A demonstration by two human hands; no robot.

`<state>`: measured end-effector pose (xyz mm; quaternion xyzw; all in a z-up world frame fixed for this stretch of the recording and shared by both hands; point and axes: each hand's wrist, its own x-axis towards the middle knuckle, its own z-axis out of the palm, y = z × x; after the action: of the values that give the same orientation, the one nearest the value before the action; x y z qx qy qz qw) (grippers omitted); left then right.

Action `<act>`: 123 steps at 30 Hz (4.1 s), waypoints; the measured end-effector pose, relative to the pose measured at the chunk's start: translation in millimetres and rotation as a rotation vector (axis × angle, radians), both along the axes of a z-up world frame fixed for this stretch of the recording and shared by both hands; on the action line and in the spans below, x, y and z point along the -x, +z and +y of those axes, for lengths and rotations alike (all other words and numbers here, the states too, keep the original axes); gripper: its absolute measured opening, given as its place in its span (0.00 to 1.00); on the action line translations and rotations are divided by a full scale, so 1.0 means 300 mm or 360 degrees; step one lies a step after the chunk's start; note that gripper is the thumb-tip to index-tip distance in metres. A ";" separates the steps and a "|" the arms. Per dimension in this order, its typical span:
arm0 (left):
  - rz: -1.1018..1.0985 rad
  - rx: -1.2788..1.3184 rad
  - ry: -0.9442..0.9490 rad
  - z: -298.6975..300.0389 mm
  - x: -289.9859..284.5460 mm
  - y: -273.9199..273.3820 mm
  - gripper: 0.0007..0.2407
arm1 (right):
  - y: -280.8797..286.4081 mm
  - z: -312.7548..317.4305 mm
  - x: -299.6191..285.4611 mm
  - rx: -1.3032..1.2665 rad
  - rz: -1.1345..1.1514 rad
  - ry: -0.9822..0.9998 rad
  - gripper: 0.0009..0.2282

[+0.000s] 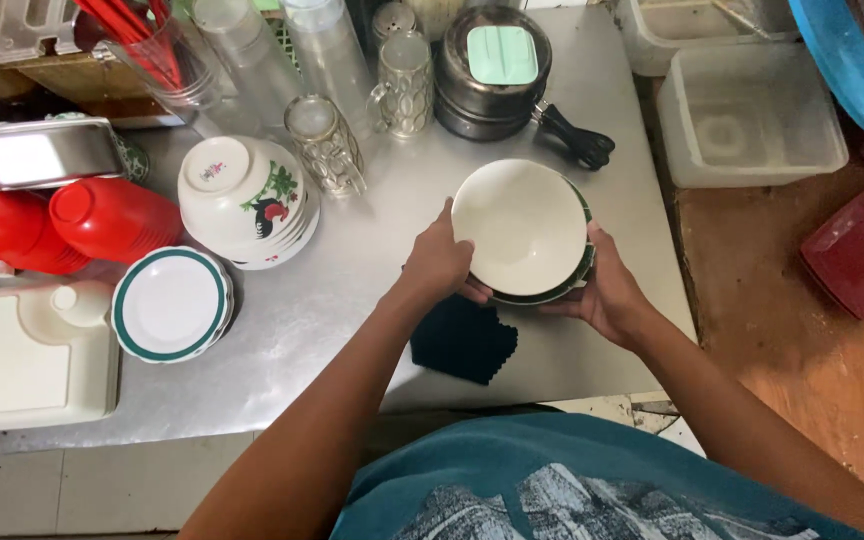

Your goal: Wiping and organizing clean bowls, plates, and glasses at a coffee shop counter.

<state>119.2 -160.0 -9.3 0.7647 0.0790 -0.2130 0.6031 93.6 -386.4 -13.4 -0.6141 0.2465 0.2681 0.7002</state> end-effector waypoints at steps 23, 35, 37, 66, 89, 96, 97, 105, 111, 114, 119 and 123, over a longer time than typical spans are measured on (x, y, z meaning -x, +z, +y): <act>0.0267 0.0338 0.0342 0.095 -0.010 -0.184 0.18 | 0.016 0.090 -0.139 0.0194 0.0028 0.0252 0.24; 0.0175 0.0357 0.0766 0.206 -0.150 -0.160 0.18 | -0.051 0.241 -0.349 0.0070 0.0014 0.0324 0.27; 0.0153 0.0351 0.0777 0.210 -0.159 -0.175 0.18 | -0.074 0.241 -0.364 0.0036 0.0004 0.0322 0.28; -0.0578 -0.0479 -0.0104 0.261 0.306 -0.330 0.07 | -0.068 0.115 0.293 0.0189 -0.0044 0.0172 0.15; -0.0156 0.0069 0.0178 -0.911 0.347 -0.274 0.08 | -0.256 -1.341 0.226 0.0348 -0.0057 -0.0700 0.19; 0.0003 0.0284 0.0057 -1.164 0.480 -0.307 0.08 | -0.430 -1.567 0.072 0.0136 0.0291 -0.0728 0.22; -0.0004 0.0274 0.0080 -1.158 0.483 -0.296 0.08 | -0.529 -1.622 0.033 0.0127 0.0288 -0.0704 0.22; 0.0117 0.0300 0.0121 -1.098 0.472 -0.247 0.09 | -0.639 -1.703 -0.125 0.0262 0.0346 -0.0616 0.19; 0.0197 0.0176 0.0081 -1.042 0.489 -0.190 0.10 | -0.665 -1.667 -0.175 0.0167 0.0498 -0.0837 0.22; 0.0265 0.0149 0.0044 -1.013 0.477 -0.187 0.11 | -0.754 -1.737 -0.180 0.0138 0.0492 -0.0809 0.22; 0.0316 0.0225 0.0004 -0.968 0.440 -0.234 0.11 | -0.630 -1.690 -0.025 0.0090 0.0219 -0.0732 0.22; 0.0382 0.0336 0.0087 -0.956 0.393 -0.245 0.12 | -0.398 -1.512 0.168 0.0267 0.0010 -0.0564 0.21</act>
<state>1.3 -446.9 -82.7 0.6637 0.1484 -0.2935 0.6718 43.2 -840.0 -132.7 -0.6164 0.3744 0.1212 0.6821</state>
